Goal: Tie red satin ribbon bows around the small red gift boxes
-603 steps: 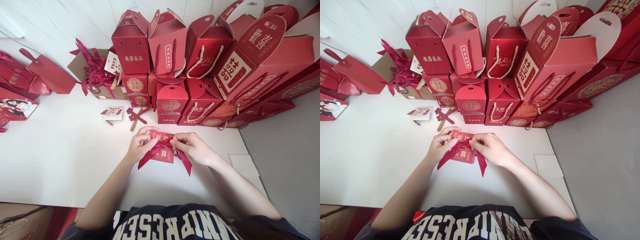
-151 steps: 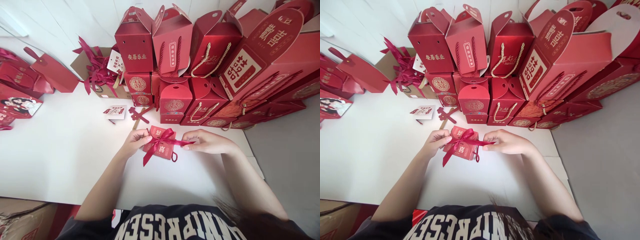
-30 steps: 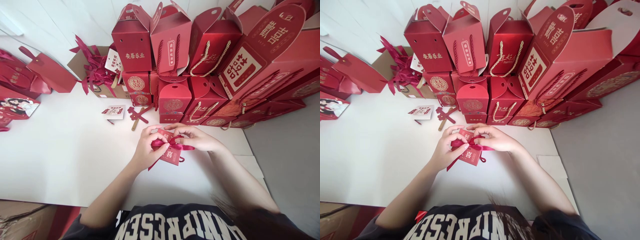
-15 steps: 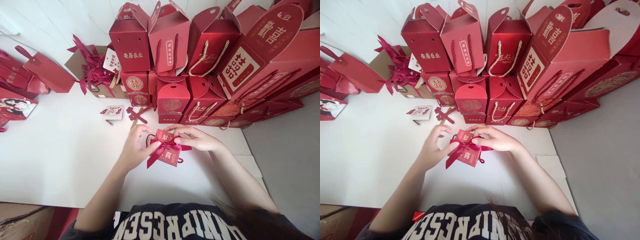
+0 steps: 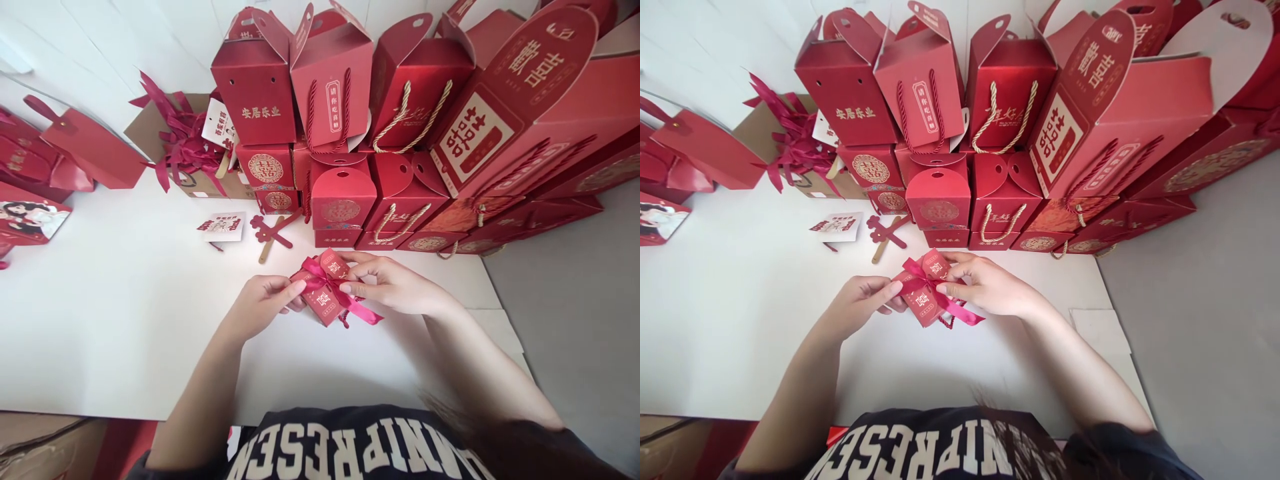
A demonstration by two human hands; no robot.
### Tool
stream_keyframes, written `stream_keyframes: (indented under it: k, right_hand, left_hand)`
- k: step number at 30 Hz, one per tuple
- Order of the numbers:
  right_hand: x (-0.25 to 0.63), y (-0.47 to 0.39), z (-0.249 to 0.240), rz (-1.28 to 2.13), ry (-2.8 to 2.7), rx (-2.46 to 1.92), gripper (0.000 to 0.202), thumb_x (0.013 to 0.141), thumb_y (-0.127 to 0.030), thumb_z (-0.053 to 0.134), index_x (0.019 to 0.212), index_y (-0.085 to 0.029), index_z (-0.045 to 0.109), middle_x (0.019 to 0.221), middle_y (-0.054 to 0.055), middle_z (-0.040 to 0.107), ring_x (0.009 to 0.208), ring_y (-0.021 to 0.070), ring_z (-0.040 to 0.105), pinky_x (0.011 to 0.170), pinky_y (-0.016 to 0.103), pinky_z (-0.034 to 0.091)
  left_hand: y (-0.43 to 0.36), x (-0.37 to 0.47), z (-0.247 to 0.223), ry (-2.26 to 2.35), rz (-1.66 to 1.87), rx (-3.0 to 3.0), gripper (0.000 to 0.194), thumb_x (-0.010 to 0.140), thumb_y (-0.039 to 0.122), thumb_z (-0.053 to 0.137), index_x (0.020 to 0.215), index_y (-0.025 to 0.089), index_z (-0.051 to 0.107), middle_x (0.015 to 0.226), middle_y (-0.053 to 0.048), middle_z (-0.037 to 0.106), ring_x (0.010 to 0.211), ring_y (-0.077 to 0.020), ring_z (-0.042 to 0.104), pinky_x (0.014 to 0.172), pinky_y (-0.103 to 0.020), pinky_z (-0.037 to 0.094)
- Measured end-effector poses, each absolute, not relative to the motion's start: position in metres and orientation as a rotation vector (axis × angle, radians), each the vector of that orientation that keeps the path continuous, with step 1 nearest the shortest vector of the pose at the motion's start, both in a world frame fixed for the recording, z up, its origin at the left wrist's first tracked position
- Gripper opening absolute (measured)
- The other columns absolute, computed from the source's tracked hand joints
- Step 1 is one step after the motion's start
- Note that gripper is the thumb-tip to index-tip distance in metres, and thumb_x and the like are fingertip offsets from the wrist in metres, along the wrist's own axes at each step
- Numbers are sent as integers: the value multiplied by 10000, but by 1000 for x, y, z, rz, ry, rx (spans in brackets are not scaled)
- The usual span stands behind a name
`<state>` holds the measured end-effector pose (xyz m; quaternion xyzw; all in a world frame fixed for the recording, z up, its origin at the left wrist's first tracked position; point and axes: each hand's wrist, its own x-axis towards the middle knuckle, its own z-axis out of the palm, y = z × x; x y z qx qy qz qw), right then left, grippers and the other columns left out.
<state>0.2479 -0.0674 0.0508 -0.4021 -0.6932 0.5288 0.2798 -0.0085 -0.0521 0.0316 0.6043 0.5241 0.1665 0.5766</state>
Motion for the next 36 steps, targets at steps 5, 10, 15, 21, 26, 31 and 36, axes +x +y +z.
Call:
stream_keyframes:
  k: [5,10,15,21,26,31,36]
  right_hand:
    - [248,-65,43,1342,-1748,-1214,337,920,-407,578,686,-186,677,1351,80,566,1341,248,459,1057,421,418]
    - [252,-56,32,1467,-1660,-1133,343,913,-418,592,684,-181,685,1320,86,569,1294,247,503,970,380,475]
    - [253,-51,24,1455,-1638,-1118,368,924,-431,577,681,-188,708,1302,73,576,1287,249,503,1061,402,394]
    - [254,-48,17,1476,-1597,-1104,310,952,-438,533,899,-246,770,1306,63,578,1286,227,501,1119,408,330]
    - [254,-48,16,1501,-1564,-1108,328,942,-455,540,852,-235,767,1346,61,548,1263,248,517,1021,401,424]
    - [255,-50,21,1449,-1543,-1108,333,933,-454,552,769,-210,707,1361,50,545,1263,239,511,1042,385,384]
    - [256,-51,23,1362,-1546,-1165,275,907,-490,574,873,-217,570,1058,33,648,960,183,600,856,322,440]
  left_hand:
    - [-53,-13,26,1186,468,1391,336,847,470,637,718,162,676,777,-47,736,770,-157,684,685,-232,570]
    - [-55,-15,24,1124,469,1388,303,862,424,635,712,162,655,778,-24,724,761,-134,656,732,-231,555]
    - [-54,-15,22,1088,472,1382,301,867,397,631,682,160,619,774,-26,720,797,-154,668,752,-250,537]
    - [-50,-18,18,1041,438,1352,275,868,386,624,709,161,620,818,-46,727,868,-197,684,786,-293,523]
    - [-47,-22,19,1060,314,1527,389,886,454,568,630,162,554,795,-48,696,786,-185,634,674,-279,473]
    - [-43,-14,31,1377,717,1771,263,834,443,633,955,222,559,1015,-27,609,908,-172,576,738,-276,453]
    - [-43,7,47,1429,761,1890,246,853,447,607,971,236,567,910,-1,603,804,-147,545,682,-262,426]
